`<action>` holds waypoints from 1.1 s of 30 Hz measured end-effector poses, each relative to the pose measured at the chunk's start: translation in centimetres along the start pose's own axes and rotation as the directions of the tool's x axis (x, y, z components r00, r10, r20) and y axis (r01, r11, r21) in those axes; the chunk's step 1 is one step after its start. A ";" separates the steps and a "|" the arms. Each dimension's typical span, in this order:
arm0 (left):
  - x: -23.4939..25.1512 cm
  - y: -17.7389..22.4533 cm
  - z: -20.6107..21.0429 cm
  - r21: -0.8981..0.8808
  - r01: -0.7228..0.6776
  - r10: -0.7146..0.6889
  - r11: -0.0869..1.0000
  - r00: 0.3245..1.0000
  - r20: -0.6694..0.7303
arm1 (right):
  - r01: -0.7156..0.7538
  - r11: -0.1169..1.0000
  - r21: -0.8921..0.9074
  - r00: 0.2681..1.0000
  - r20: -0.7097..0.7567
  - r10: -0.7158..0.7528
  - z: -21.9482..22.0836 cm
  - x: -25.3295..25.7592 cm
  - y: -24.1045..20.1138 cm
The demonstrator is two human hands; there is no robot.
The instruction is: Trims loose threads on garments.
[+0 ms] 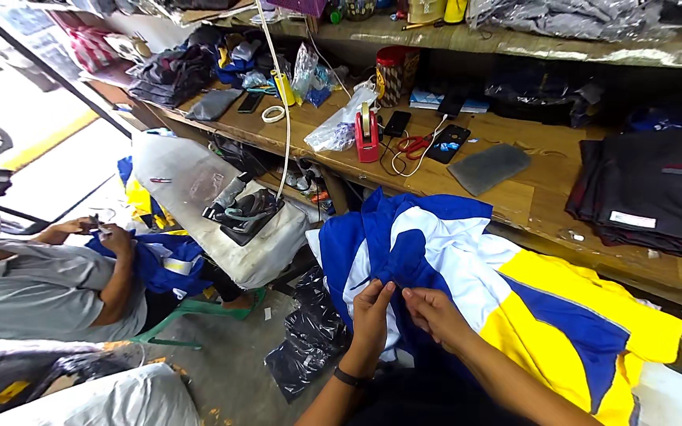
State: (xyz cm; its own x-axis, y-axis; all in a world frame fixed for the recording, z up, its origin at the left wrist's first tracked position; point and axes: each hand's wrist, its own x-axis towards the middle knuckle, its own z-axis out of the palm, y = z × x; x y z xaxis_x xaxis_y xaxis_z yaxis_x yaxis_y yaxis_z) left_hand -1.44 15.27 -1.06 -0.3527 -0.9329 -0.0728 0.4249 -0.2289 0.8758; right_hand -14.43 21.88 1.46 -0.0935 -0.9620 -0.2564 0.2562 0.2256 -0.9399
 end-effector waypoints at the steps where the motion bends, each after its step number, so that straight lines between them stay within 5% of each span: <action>1: 0.0 -0.1 0.1 0.007 -0.013 0.013 1.000 1.000 0.002 | -0.046 0.997 0.069 0.999 0.016 0.045 0.1 -0.1 -0.1; 4: -0.1 -0.4 0.1 0.015 -0.040 0.040 0.999 0.999 0.006 | -0.172 0.955 0.241 0.985 0.070 0.160 0.2 -0.2 -0.1; 16: -0.1 -0.9 0.4 0.053 -0.103 0.105 0.993 0.994 -0.039 | -0.224 0.927 0.302 0.971 0.153 0.185 0.1 -0.1 0.7; 24: -0.7 0.3 1.3 0.055 0.015 -0.010 0.998 0.996 -0.094 | 0.044 0.999 0.014 0.999 -0.004 -0.044 0.0 0.1 1.1; 33: -0.3 -1.3 -0.3 0.219 -0.218 0.214 0.951 0.976 0.038 | -0.177 0.964 0.198 0.983 0.086 0.163 0.1 0.0 0.4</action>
State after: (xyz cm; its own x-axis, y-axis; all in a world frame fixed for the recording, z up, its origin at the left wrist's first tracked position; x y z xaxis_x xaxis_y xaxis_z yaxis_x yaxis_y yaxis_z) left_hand -1.62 15.77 -2.28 -0.2846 -0.9491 0.1348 0.2979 0.0461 0.9535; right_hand -14.26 21.97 1.11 0.0329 -0.9221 -0.3856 0.4544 0.3575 -0.8159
